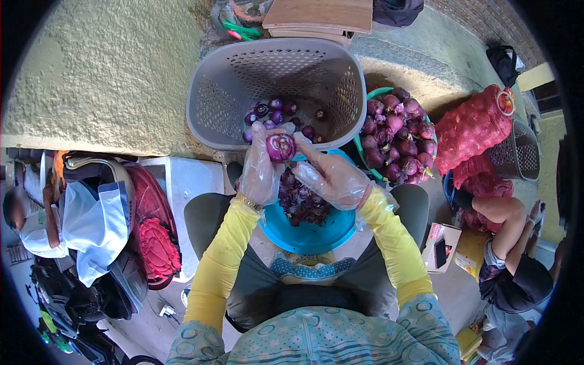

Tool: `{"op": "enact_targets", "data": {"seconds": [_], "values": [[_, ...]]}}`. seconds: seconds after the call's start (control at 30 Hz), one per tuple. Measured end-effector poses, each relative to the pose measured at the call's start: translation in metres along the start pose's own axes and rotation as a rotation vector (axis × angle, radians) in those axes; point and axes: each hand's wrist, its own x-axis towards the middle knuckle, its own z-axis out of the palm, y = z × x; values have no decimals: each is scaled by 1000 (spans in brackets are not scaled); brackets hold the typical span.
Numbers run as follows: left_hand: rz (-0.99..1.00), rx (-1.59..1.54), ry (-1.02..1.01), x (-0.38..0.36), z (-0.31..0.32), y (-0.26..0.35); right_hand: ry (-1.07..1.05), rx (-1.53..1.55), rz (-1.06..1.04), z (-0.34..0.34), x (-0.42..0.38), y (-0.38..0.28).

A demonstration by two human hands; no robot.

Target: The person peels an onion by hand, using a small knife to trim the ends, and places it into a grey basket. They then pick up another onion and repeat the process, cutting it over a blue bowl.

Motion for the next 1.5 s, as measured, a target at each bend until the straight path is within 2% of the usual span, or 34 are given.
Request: {"op": "enact_targets", "data": {"seconds": [0.07,0.2,0.3,0.4,0.47,0.6,0.67,0.7,0.77,0.8,0.87,0.97,1.07,1.2,1.3,1.37,1.5], "values": [[-65,39,-108,-5,6,9,-100,173,82,-10,1,-6],[-106,175,-63,-6,2,10,-123,176,108,-11,-2,2],[-99,192,-64,-3,-4,6,-62,103,34,-6,-1,7],[-172,219,-68,0,-11,6,-130,78,115,-12,-3,2],[-254,216,-197,0,-11,14,-165,37,79,-18,-3,1],[-290,230,-247,6,-21,15,-173,71,149,-19,-5,-10],[-405,228,-190,9,-28,9,-66,-118,-67,-12,-8,0],[-405,228,-189,6,-23,12,-67,-118,-67,-16,-7,-7],[-396,299,-198,-3,-10,23,-268,-187,175,-29,-6,-26],[-394,297,-196,-4,-12,22,-270,-187,173,-27,-7,-22],[-434,284,-337,-4,-16,22,-178,-63,31,-20,-12,-11],[-513,344,-447,-8,-16,33,-252,37,68,-18,-16,-9],[-516,311,-375,-2,-31,17,-286,21,153,-20,-15,-11],[-517,299,-382,-4,-33,17,-299,-4,153,-15,-16,-3],[-551,361,-492,-5,-36,19,-325,59,143,-12,-18,1],[-496,448,-382,-13,-29,25,-252,102,-5,-6,-22,6],[-485,648,-349,-15,-33,33,-295,200,-13,-7,-27,0]]}}
